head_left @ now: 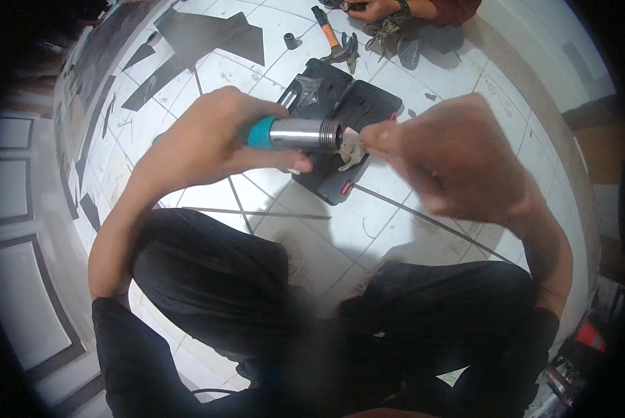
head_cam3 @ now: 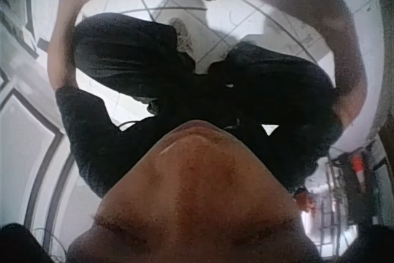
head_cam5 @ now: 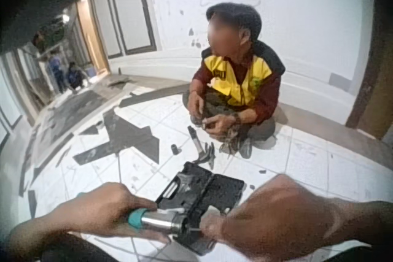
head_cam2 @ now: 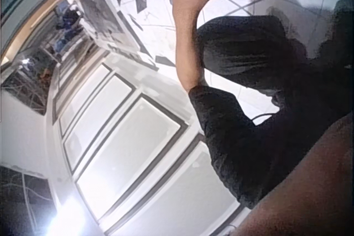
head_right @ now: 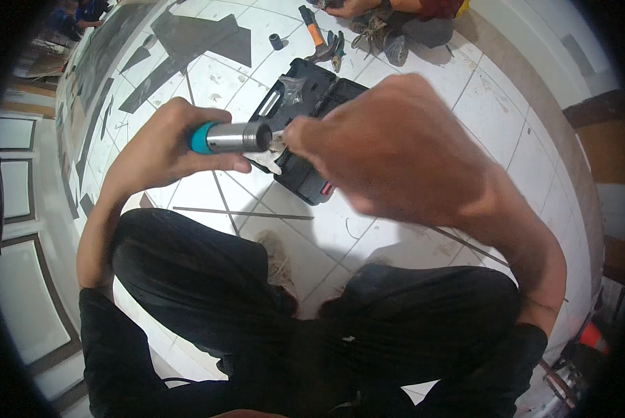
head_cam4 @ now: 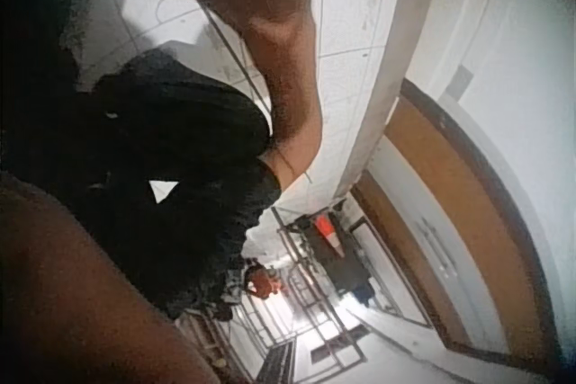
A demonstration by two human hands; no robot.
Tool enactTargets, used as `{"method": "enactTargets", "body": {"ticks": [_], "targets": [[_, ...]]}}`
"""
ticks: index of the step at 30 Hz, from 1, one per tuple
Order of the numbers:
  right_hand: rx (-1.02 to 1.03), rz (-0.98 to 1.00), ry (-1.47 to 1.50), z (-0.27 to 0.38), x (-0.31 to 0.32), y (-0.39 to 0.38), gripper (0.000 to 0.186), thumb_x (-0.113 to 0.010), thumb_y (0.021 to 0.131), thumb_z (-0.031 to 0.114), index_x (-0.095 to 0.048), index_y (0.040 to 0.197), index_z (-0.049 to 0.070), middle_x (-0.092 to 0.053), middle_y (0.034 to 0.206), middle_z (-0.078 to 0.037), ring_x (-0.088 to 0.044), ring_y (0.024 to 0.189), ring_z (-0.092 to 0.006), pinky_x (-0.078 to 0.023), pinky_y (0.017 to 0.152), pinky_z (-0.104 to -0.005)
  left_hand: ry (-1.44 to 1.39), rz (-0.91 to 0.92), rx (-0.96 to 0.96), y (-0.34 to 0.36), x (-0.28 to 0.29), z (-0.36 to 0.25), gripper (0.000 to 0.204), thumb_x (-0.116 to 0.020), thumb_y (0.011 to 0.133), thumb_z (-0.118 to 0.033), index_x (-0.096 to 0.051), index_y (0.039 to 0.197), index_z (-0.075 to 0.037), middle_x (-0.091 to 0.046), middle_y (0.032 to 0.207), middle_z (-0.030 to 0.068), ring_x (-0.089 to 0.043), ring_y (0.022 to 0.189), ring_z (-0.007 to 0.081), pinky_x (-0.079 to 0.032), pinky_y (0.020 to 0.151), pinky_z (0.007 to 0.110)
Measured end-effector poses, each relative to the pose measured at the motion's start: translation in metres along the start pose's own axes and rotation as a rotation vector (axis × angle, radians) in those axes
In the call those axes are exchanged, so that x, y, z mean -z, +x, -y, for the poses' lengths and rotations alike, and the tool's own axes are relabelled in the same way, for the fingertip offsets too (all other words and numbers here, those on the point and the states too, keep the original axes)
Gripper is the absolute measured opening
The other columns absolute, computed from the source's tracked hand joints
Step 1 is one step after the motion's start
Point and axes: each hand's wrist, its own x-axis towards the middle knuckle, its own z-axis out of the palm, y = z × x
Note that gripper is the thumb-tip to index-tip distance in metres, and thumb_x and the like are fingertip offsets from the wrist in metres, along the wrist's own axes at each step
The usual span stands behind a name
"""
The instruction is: The person wipes the metal components of a tool with a cloth and inserts a spring into the device by hand while sitting on the floor.
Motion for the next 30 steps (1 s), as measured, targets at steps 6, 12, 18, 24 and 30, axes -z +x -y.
{"method": "enactTargets", "body": {"ticks": [6,12,18,24,30], "targets": [[-0.062,0.032,0.002,-0.031,0.021,-0.015,0.015,-0.072,0.088,0.008,-0.073,0.102,0.004,-0.074,0.087,-0.009,-0.068,0.066,-0.0174,-0.049,0.058,-0.0272,-0.089,0.044,0.230,0.003,0.010,0.004,0.068,-0.088,0.069,-0.058,-0.076,0.109,-0.004,-0.062,0.085,0.0142,-0.061,0.085,0.0275,-0.046,0.077,0.039],[-0.450,-0.016,0.297,-0.036,0.045,-0.019,0.025,-0.063,0.100,0.026,-0.075,0.101,0.004,-0.072,0.092,-0.010,-0.071,0.085,-0.0189,-0.061,0.075,-0.0292,-0.120,0.060,0.380,0.000,0.014,0.009,0.078,-0.088,0.069,-0.059,-0.073,0.117,0.000,-0.064,0.108,0.0200,-0.064,0.101,0.0322,-0.049,0.088,0.041],[-0.436,-0.051,0.326,-0.030,0.041,-0.010,0.022,-0.064,0.100,0.024,-0.075,0.102,0.004,-0.072,0.088,-0.007,-0.067,0.073,-0.0124,-0.054,0.063,-0.0246,-0.349,0.036,0.394,0.001,0.018,0.004,0.082,-0.089,0.068,-0.058,-0.071,0.120,0.002,-0.063,0.111,0.0202,-0.062,0.107,0.0315,-0.049,0.093,0.041],[-0.344,-0.115,0.260,-0.031,0.036,-0.012,0.019,-0.068,0.097,0.021,-0.075,0.103,0.005,-0.071,0.083,-0.005,-0.049,0.054,-0.0081,-0.030,0.049,-0.0246,-0.283,0.073,0.435,0.002,0.020,0.001,0.081,-0.090,0.068,-0.056,-0.070,0.122,0.000,-0.061,0.115,0.0200,-0.061,0.109,0.0316,-0.048,0.095,0.041],[-0.334,-0.152,0.269,-0.026,0.031,-0.011,0.021,-0.062,0.101,0.023,-0.071,0.103,0.004,-0.067,0.085,-0.006,-0.053,0.062,-0.0098,-0.038,0.054,-0.0268,-0.263,0.082,0.449,0.001,0.021,-0.005,0.074,-0.092,0.069,-0.052,-0.071,0.119,-0.001,-0.061,0.115,0.0184,-0.061,0.110,0.0305,-0.048,0.096,0.040]]}}
